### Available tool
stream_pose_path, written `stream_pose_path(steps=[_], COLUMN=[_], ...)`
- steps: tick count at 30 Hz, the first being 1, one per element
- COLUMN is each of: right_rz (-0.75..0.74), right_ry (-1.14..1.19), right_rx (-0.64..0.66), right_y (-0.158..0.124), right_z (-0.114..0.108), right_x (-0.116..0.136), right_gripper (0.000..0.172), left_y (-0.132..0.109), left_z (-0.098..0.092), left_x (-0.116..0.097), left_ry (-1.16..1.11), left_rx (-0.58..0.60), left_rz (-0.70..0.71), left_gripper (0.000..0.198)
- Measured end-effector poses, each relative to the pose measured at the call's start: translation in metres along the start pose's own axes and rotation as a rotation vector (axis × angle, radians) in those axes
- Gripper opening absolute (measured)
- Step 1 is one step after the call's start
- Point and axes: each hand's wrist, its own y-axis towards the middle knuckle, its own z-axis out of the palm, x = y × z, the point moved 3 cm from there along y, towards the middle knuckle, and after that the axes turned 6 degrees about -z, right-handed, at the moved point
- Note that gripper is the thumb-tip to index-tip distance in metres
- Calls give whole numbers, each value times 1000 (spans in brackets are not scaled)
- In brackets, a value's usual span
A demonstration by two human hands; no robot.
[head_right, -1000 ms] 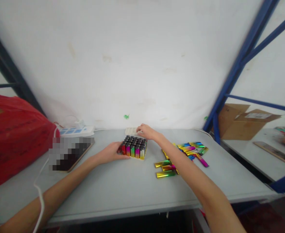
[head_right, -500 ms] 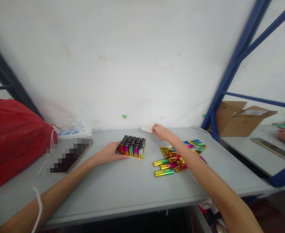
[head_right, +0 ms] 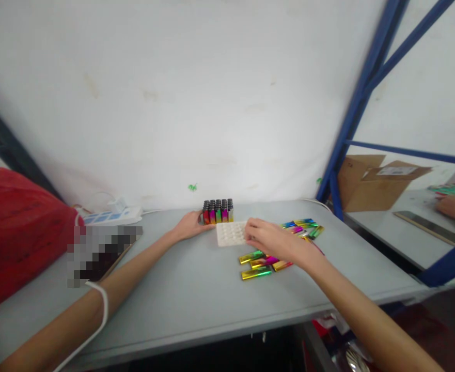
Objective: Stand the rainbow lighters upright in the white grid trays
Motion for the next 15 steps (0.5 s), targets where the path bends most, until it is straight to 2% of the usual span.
stream_pose_path(steps=[4, 9, 12, 15], right_rz=[-32, -60, -55, 2], right_ry=[-189, -226, -118, -20], right_rx=[148, 202, 144, 8], right_y=[27, 46, 38, 16], right_z=[30, 55, 53, 32], right_x=[12, 14, 5, -15], right_gripper=[11, 8, 12, 20], left_y=[7, 2, -13, -40], left_z=[3, -1, -6, -12], left_x=[-1, 1, 8, 18], left_ry=[10, -54, -117, -168], left_rx=[-1, 21, 12, 17], left_rz=[-16, -12, 45, 3], left_gripper=[67, 70, 82, 90])
